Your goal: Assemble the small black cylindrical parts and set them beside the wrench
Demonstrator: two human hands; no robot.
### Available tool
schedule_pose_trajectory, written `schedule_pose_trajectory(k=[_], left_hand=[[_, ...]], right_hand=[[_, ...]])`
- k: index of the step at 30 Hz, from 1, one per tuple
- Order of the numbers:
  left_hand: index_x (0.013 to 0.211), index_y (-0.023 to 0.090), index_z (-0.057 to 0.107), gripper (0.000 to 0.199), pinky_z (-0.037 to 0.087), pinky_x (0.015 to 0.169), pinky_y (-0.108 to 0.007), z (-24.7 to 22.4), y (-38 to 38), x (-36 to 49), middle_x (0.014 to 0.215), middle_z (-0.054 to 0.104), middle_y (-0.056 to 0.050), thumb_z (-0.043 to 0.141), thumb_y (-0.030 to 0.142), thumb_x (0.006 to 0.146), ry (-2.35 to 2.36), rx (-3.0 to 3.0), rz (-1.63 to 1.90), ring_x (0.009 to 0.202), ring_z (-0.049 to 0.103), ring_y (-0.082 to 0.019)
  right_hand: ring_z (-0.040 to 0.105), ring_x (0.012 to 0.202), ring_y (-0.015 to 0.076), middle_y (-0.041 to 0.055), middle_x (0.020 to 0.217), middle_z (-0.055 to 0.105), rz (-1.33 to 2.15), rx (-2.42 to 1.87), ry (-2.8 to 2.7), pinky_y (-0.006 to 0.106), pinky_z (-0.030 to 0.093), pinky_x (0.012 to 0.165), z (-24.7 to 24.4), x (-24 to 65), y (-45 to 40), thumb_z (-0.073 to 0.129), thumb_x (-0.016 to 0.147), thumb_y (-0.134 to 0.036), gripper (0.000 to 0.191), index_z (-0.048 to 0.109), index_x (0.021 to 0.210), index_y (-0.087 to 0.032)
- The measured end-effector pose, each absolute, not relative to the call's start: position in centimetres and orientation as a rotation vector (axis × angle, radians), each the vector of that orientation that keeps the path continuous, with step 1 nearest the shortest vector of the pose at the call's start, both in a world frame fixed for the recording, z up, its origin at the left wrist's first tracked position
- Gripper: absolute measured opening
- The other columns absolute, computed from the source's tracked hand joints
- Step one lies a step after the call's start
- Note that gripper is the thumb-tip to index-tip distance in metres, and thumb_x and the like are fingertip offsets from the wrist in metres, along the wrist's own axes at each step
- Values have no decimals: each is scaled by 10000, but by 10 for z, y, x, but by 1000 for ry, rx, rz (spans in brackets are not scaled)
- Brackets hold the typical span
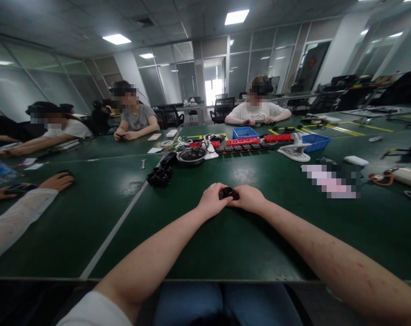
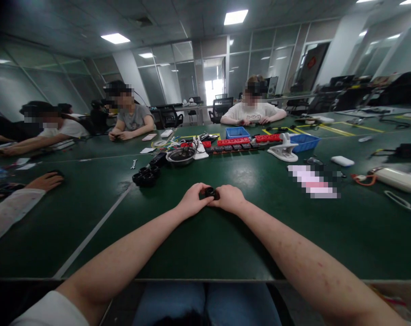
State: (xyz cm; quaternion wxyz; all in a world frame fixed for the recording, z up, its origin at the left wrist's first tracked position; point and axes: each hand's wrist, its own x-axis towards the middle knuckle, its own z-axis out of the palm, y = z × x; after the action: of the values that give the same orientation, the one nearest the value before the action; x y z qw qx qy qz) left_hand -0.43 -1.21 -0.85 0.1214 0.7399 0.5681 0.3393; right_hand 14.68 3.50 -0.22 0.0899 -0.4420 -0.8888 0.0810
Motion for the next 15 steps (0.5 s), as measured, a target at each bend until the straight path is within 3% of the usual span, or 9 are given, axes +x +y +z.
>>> schedule_pose_trajectory(k=[3,6,10,15], left_hand=[[980,179,535,340,440,763,-307,-10,-11,-7,924,561,-33,640,277,671,1608,2201,1001,855,534,-181],[1061,175,505,443,439,786,-320,-11,-9,-11,976,557,-48,646,337,674,1568,2191,1062,889,530,-190],[973,181,566,271,442,770,-294,-10,-7,-13,925,584,-34,607,282,724,1470,2191,1078,863,540,-168],[1009,190,570,273,441,767,-279,-8,-5,-15,950,594,-33,595,250,743,1382,2184,1018,868,545,-157]], right_hand=[[552,658,200,59,745,597,245,-1278,-2634,254,354,510,-3,150,37,575,622,-588,429,553,760,-182],[541,745,200,68,849,585,413,-1069,-2628,271,403,593,-3,155,43,629,619,-508,478,533,934,-163],[518,859,208,85,962,566,653,-815,-2677,314,414,730,-1,160,51,647,650,-320,464,513,1056,-141],[533,798,170,43,911,590,987,-779,-2611,293,415,710,0,163,56,570,701,-207,337,531,1029,-143]])
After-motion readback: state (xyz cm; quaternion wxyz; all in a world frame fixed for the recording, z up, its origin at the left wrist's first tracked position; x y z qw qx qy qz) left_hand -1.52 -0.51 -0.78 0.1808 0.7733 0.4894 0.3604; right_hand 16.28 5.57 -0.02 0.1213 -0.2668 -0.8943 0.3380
